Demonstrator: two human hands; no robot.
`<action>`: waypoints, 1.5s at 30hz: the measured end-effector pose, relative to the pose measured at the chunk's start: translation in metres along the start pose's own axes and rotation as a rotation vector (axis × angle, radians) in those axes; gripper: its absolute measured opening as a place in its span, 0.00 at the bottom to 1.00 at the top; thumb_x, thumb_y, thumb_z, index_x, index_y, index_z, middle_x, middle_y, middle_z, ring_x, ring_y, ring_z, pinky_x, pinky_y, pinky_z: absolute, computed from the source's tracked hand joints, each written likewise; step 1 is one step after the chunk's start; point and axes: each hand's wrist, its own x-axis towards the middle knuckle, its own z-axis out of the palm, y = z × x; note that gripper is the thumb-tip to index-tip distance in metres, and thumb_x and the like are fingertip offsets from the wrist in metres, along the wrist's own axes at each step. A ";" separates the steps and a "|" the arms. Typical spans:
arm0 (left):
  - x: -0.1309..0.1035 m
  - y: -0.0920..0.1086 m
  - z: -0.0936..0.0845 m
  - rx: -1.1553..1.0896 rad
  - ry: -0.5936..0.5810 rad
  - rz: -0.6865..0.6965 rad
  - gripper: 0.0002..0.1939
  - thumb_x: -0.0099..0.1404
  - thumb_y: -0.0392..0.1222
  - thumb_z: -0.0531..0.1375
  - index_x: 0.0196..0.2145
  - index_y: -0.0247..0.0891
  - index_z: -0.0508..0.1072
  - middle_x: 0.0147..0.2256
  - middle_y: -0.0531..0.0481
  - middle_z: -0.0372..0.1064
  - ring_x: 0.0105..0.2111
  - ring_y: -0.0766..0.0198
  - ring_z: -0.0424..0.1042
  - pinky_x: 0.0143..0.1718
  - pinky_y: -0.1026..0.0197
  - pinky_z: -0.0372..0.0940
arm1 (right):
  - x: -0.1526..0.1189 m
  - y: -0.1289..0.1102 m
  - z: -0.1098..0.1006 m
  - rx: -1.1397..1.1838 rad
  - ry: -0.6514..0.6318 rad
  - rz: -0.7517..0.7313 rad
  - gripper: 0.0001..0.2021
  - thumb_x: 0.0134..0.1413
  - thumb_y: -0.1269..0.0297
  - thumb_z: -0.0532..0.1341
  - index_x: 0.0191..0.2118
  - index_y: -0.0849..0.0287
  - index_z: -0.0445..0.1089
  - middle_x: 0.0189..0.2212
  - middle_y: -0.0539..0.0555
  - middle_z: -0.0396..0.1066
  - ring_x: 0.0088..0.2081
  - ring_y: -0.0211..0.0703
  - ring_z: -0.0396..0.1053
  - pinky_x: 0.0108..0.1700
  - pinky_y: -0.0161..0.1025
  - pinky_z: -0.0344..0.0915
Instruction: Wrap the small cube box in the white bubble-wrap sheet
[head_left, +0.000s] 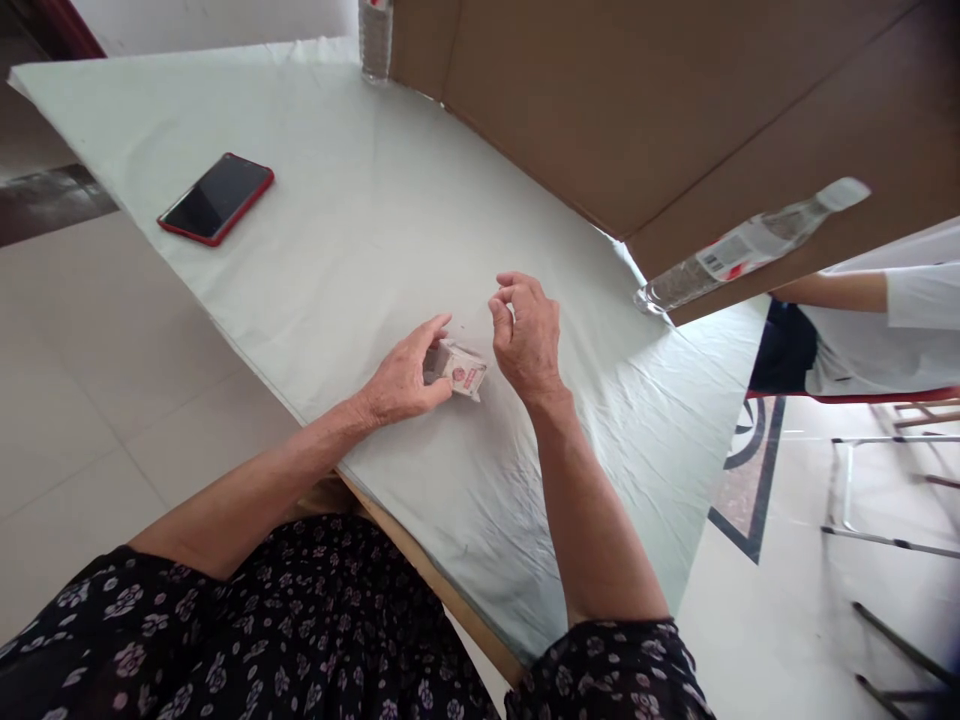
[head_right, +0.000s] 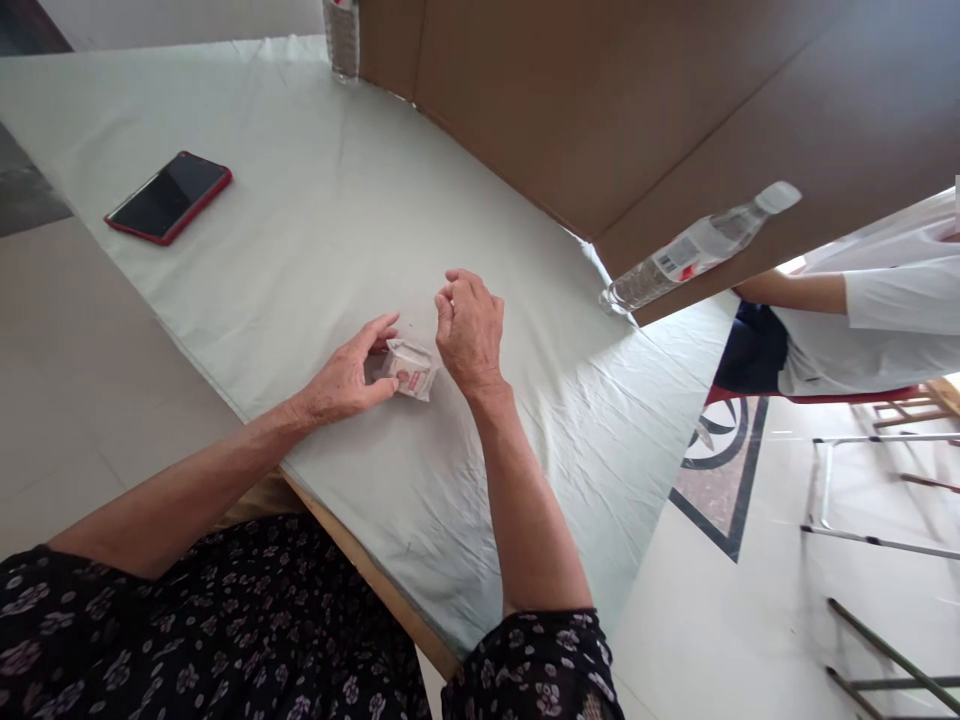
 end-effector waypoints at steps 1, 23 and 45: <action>0.000 -0.001 0.001 0.003 0.004 0.024 0.43 0.56 0.40 0.62 0.68 0.37 0.56 0.61 0.36 0.65 0.60 0.48 0.67 0.62 0.46 0.63 | 0.004 0.005 0.002 -0.004 0.002 0.000 0.10 0.70 0.60 0.50 0.40 0.53 0.66 0.51 0.60 0.74 0.54 0.50 0.70 0.53 0.50 0.64; 0.005 0.003 -0.002 0.050 -0.056 0.103 0.20 0.57 0.41 0.60 0.48 0.37 0.72 0.54 0.38 0.70 0.54 0.49 0.70 0.57 0.46 0.67 | -0.019 0.000 -0.017 0.375 0.185 0.387 0.10 0.62 0.57 0.58 0.39 0.56 0.72 0.31 0.51 0.74 0.31 0.41 0.71 0.40 0.42 0.68; -0.006 0.005 -0.010 0.070 -0.094 0.129 0.24 0.61 0.55 0.60 0.51 0.39 0.69 0.65 0.35 0.60 0.67 0.45 0.59 0.66 0.41 0.57 | -0.075 -0.027 -0.026 0.706 -0.211 0.548 0.19 0.57 0.44 0.62 0.30 0.56 0.71 0.24 0.48 0.66 0.28 0.38 0.63 0.32 0.38 0.61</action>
